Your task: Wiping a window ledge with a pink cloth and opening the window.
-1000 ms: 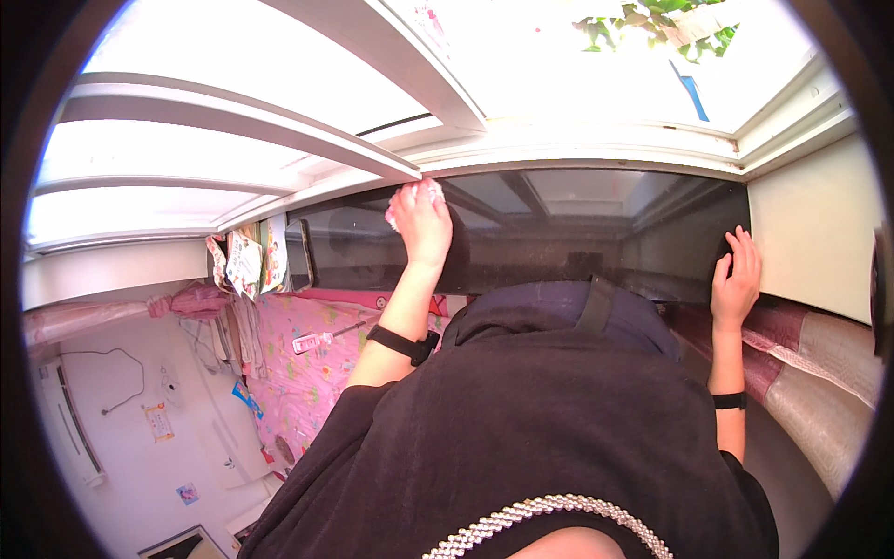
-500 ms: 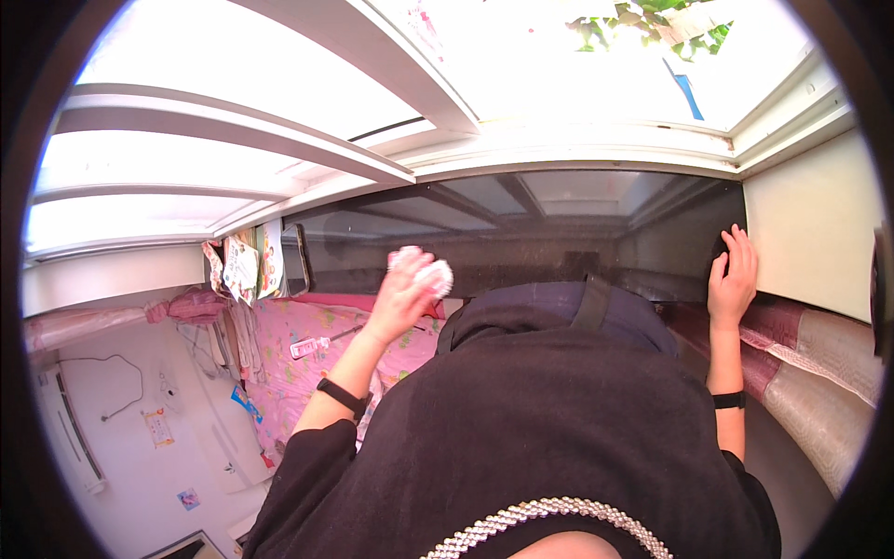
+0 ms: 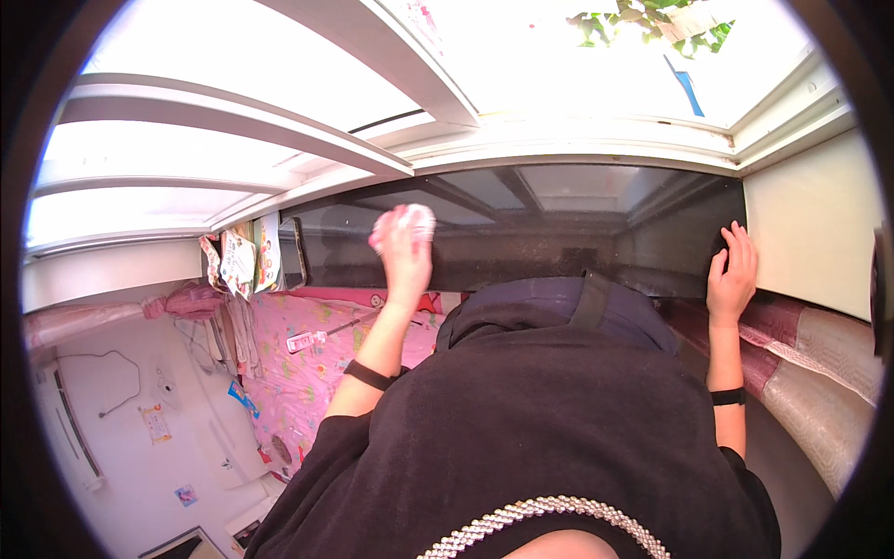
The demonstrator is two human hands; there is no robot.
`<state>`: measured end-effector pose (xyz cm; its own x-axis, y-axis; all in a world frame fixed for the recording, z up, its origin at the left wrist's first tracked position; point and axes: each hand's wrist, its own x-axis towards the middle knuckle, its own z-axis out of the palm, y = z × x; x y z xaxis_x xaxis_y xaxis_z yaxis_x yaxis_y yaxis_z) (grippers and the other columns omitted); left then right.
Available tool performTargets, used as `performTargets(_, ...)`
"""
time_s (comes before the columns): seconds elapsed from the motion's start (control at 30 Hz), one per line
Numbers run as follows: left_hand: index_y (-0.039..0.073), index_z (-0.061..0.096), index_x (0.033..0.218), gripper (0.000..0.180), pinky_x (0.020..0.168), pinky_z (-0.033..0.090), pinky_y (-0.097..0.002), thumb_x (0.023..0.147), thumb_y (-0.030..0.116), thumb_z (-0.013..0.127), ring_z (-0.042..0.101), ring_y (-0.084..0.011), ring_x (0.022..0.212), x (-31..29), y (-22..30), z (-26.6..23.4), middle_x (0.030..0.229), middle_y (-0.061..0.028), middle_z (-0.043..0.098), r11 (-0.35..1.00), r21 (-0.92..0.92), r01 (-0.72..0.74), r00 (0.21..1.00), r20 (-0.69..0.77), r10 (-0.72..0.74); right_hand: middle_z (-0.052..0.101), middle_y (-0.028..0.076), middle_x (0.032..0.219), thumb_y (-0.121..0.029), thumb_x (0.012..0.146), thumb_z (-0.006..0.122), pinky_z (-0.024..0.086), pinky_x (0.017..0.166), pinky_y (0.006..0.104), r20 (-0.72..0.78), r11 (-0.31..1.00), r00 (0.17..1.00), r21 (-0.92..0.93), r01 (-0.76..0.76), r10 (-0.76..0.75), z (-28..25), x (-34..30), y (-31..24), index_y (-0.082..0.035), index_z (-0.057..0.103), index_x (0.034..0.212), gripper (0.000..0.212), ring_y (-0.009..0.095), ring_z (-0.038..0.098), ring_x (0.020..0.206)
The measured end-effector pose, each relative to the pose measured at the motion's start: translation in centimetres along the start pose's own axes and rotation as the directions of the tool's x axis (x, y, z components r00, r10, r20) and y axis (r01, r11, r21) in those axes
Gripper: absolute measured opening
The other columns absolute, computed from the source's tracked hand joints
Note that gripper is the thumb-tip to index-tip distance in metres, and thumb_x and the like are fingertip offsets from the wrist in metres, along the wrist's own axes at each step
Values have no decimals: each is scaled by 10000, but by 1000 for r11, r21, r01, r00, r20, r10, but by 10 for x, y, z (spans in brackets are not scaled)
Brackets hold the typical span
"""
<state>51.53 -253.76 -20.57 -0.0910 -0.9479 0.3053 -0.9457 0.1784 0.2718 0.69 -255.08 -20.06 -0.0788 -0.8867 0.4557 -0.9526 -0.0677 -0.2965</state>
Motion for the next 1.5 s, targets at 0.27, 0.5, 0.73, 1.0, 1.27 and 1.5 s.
performTargets(0.27, 138, 678, 1173, 353, 1158, 240, -509, 825, 82, 702, 333, -372, 1419, 54, 80, 23, 1436, -107, 505, 701, -607, -375, 722, 284, 631, 604, 98, 1308, -21, 863, 527, 419, 1054, 402, 0, 1000, 1000, 24, -10, 10, 0, 0, 1, -57, 640, 1176, 335, 289, 535, 1243)
performTargets(0.5, 168, 686, 1182, 302, 1169, 190, -537, 880, 173, 680, 304, -344, 1440, 97, 139, 45, 1446, -119, 493, 436, -777, -453, 423, 244, 873, 604, 105, 1306, -17, 860, 529, 419, 1056, 403, -7, 1000, 1000, 22, -9, 9, -1, 1, 0, -47, 639, 1169, 329, 295, 534, 1243)
performTargets(0.73, 123, 530, 1381, 555, 1187, 190, -477, 856, 161, 703, 226, -345, 1468, 120, 179, 28, 1526, -182, 363, 420, -878, -230, 583, 221, 782, 608, 107, 1294, -11, 853, 533, 426, 1049, 407, -21, 999, 1000, 49, -16, 17, -1, 1, -4, -42, 646, 1143, 312, 305, 537, 1236)
performTargets(1.0, 76, 582, 1295, 408, 1130, 311, -472, 903, 173, 645, 378, -350, 1376, 114, 71, 3, 1460, -175, 441, 858, -355, -373, 831, 283, 478, 594, 111, 1310, -44, 872, 556, 413, 1058, 410, 3, 998, 999, 45, -39, 39, -5, 1, -4, -38, 638, 1147, 287, 310, 523, 1248)
performTargets(1.27, 129, 524, 1373, 445, 1158, 265, -484, 947, 249, 570, 329, -315, 1419, 60, 2, -18, 1492, -123, 419, 931, -50, -361, 902, 234, 362, 479, 161, 1426, -182, 828, 681, 332, 1110, 448, 159, 887, 935, 397, 235, -319, -12, 37, -80, -89, 584, 1289, 480, 346, 437, 1324)
performTargets(1.5, 92, 515, 1375, 443, 1144, 286, -479, 951, 218, 542, 388, -318, 1382, 51, -18, -4, 1466, -152, 454, 971, -76, -226, 968, 95, 233, 477, 152, 1448, -303, 842, 712, 290, 1161, 456, 381, 755, 691, 540, 373, -614, 32, 39, -148, -105, 624, 1260, 470, 317, 360, 1408)
